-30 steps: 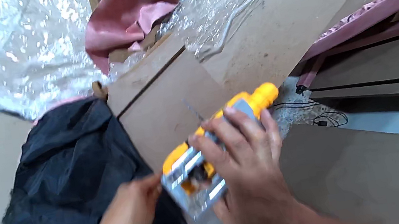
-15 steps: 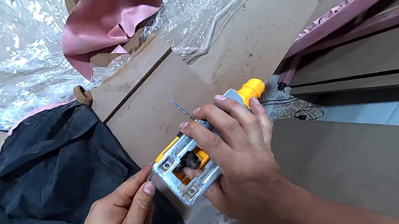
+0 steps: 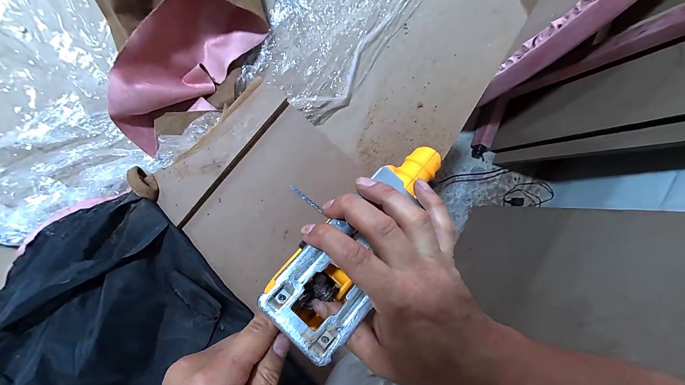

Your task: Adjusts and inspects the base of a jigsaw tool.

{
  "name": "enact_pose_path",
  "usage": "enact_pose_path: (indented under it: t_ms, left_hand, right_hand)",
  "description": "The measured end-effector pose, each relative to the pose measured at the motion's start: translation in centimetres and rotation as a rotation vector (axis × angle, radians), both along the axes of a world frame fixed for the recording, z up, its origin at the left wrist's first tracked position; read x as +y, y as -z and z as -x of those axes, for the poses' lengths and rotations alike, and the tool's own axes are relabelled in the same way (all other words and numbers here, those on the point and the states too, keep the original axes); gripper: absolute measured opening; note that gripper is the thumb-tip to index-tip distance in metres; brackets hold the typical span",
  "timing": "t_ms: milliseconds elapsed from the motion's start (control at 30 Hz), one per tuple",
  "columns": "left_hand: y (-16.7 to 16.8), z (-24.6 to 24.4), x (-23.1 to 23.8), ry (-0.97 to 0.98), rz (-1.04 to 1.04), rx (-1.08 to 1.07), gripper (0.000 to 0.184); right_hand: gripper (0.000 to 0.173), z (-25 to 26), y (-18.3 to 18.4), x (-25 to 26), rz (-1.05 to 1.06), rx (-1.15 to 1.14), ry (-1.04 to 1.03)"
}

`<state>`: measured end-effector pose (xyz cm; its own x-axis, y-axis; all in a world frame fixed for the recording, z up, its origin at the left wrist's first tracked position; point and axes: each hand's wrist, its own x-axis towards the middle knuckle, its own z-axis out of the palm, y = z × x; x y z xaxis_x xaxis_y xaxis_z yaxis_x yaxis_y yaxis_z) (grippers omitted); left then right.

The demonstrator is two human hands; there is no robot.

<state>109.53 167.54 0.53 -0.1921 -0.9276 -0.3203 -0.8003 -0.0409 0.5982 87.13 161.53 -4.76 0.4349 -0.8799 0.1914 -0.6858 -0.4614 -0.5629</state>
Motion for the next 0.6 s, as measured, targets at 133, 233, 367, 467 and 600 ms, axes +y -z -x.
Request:
enact_pose_path:
  t_ms: [133, 233, 367, 467, 600]
  left_hand:
    - [-0.6, 0.6, -0.3, 0.087, 0.102, -0.15, 0.035]
    - [-1.2, 1.1, -0.8, 0.112, 0.123, -0.269, 0.034]
    - [-2.3, 1.7, -1.4, 0.206, 0.123, -0.407, 0.032]
    - [-3.0, 2.1, -1.8, 0.273, 0.129, -0.498, 0.033]
    - [-3.3, 2.0, -2.5, 0.324, 0.084, -0.562, 0.034]
  right_hand:
    - [0.06, -0.1, 0.0, 0.1, -0.004, 0.003, 0.009]
    - [0.06, -0.2, 0.0, 0.3, -0.008, -0.005, 0.014]
    - [0.059, -0.2, 0.0, 0.3, -0.007, 0.003, 0.019]
    - [0.06, -0.2, 0.0, 0.3, -0.001, 0.0, 0.015]
    - [0.06, -0.1, 0.0, 0.3, 0.014, 0.015, 0.01]
